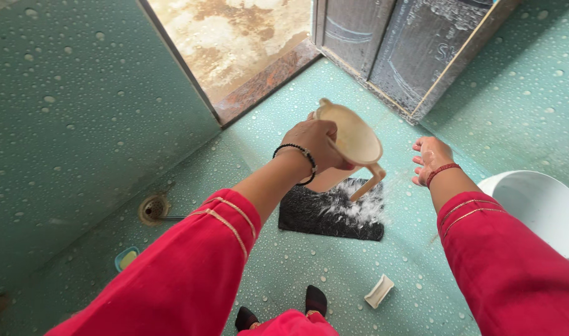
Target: The person washes a black mat by rubbing soap onto it, pouring water over it using a plastic pitcher filled from a large tub, and spreading water with their hands.
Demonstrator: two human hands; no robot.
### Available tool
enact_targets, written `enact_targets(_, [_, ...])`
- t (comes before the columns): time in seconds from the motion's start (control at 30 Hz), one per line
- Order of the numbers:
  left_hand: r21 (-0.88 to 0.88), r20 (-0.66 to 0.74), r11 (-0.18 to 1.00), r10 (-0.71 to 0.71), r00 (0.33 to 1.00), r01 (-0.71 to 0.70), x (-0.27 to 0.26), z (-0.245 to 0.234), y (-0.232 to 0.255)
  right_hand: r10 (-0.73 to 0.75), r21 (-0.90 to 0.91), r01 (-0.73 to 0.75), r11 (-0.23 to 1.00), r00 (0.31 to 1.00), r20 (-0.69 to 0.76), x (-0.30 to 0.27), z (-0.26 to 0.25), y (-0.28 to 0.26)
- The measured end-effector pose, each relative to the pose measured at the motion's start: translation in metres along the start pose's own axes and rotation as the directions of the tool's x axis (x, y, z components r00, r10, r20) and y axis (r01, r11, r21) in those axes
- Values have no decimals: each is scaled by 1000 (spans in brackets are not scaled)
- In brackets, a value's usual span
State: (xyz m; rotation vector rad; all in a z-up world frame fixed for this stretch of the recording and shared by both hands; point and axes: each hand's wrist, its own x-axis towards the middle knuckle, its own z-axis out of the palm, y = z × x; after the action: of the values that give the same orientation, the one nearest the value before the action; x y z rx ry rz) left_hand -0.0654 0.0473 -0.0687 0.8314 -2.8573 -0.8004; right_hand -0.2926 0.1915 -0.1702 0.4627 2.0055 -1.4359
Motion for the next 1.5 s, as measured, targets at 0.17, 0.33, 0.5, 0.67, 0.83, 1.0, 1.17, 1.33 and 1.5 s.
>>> enact_targets(0.17, [63, -25, 997, 45, 999, -43, -7, -8, -6, -19, 128, -9, 992, 977, 212, 21, 3, 12])
enact_targets(0.33, [344, 75, 939, 7, 997, -32, -24, -41, -1, 33, 275, -157, 949, 913, 408, 25, 53, 28])
enact_targets(0.5, [673, 198, 729, -17, 980, -124, -31, -43, -10, 108, 275, -379, 884, 736, 668, 22, 143, 62])
enact_targets(0.67, [756, 74, 655, -81, 994, -3, -10, -28, -34, 87, 178, -378, 909, 589, 804, -16, 213, 80])
enact_targets(0.83, [885, -63, 466, 63, 996, 26, -1, -17, -63, 106, -88, -66, 994, 790, 604, -34, 215, 68])
enact_targets(1.0, [869, 16, 493, 67, 998, -47, -17, -33, -63, -18, -205, 113, 972, 909, 417, -42, 185, 55])
enact_targets(1.17, [454, 18, 879, -173, 985, 146, -30, -54, -65, -94, -168, 167, 972, 922, 376, -55, 151, 49])
enact_targets(1.33, [32, 9, 992, -123, 992, 122, -30, -45, -78, -154, 22, 159, 987, 897, 415, -74, 105, 49])
enact_targets(1.5, [-107, 58, 985, 140, 988, -134, -35, -13, -53, -230, 239, 156, 958, 919, 321, -145, 39, 56])
